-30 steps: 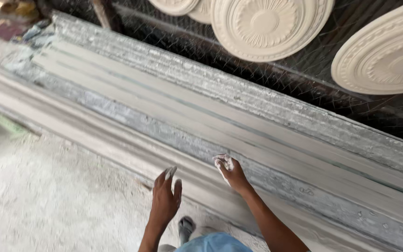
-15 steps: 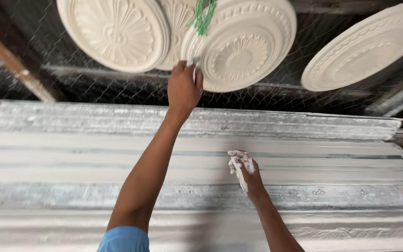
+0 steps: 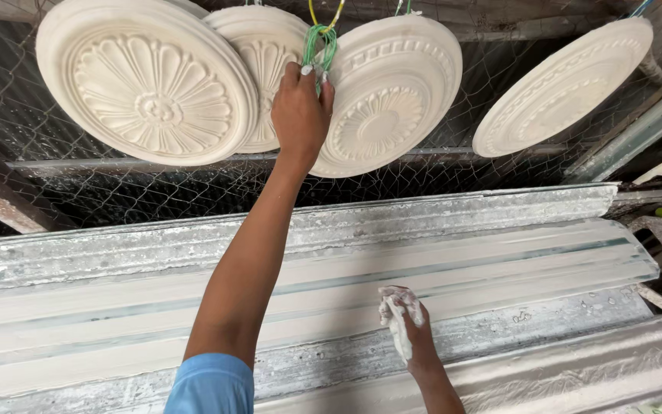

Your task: The person mixes a white slurry in a bucket, then pours it into a long rectangular mold. They use their hands and a metal trowel to spread and smooth the slurry along the mold's length. The person repeatedly wipes and smooths the surface, occasionally dipping hands into the bucket for more slurry.

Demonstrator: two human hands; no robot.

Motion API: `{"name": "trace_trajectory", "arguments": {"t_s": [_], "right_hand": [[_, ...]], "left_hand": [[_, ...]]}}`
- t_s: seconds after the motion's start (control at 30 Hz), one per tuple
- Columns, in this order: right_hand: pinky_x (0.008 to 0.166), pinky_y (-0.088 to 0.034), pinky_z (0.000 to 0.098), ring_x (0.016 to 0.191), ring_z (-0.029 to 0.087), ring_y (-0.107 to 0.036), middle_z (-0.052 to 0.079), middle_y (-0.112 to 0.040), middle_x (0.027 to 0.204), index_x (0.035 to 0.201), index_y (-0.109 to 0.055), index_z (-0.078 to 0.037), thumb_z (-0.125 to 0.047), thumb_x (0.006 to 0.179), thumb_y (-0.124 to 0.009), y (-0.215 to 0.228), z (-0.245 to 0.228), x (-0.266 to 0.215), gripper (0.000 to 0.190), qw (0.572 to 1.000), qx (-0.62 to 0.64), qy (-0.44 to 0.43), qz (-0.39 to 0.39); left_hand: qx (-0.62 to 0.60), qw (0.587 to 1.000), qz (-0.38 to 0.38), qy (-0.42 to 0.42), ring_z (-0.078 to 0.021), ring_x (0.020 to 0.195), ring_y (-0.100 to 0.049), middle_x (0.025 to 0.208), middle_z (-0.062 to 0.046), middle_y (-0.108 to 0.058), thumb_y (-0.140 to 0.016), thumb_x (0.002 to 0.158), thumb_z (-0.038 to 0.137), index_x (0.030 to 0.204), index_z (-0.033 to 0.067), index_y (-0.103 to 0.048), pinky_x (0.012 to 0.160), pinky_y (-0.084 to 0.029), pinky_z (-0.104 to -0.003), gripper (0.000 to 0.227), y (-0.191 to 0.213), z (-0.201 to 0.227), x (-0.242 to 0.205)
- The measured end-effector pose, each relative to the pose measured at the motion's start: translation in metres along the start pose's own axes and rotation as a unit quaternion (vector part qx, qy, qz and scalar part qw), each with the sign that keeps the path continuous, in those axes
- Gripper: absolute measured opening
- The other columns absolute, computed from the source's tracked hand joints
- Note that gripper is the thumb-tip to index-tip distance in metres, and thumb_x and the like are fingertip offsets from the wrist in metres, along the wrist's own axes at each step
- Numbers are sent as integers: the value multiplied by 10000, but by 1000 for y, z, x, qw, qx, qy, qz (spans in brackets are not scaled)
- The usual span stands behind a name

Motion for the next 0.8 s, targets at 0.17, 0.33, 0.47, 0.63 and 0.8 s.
{"name": "trace_trajectory", "arguments": {"t_s": [0.17,0.33,0.47,0.63,0.8], "right_hand": [[695,-463,295,786,163,-556,81,-609,884,1222,-646,36,-229,977,-598,27,-11,6,364,999,-11,-50,4],[691,-459,315,795,162,-545,76,-606,902,1183,-640,44,-201,963,-623,37,-16,17,330,997,15,-48,-54],[700,-462,327,770,185,-535,98,-579,880,1176,-635,28,-208,982,-629,41,-10,25,305,992,16,-75,-96],[725,-475,335,809,172,-549,95,-644,1060,1119,-616,14,-169,944,-625,32,1,24,254,987,81,-64,-126],[737,-470,338,847,174,-549,95,-616,1073,1150,-571,9,-145,985,-612,51,11,11,229,982,106,-80,-134]], "left_hand": [[-21,992,101,-68,-277,779,-656,1022,-113,-596,-751,943,142,1042,25,-707,641,-530,-408,160,24,35,17],[-46,981,164,-94,-266,749,-642,970,-88,-600,-761,989,145,1054,51,-726,659,-516,-417,120,45,74,27],[-48,979,178,-90,-294,757,-649,1029,-105,-637,-733,984,169,1045,41,-729,644,-516,-427,142,46,95,28],[1,987,154,-37,-366,683,-616,831,-128,-648,-775,923,244,865,28,-691,591,-480,-476,238,39,96,78],[-38,990,133,-33,-322,762,-567,829,-189,-573,-803,950,186,815,-29,-587,667,-451,-437,333,68,90,-43]]}}
Point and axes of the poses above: each hand's wrist, its own x-axis towards the middle knuckle, its own y-axis out of the back of the hand, z = x × y, the point moved 4 cm from there along x, towards the middle knuckle
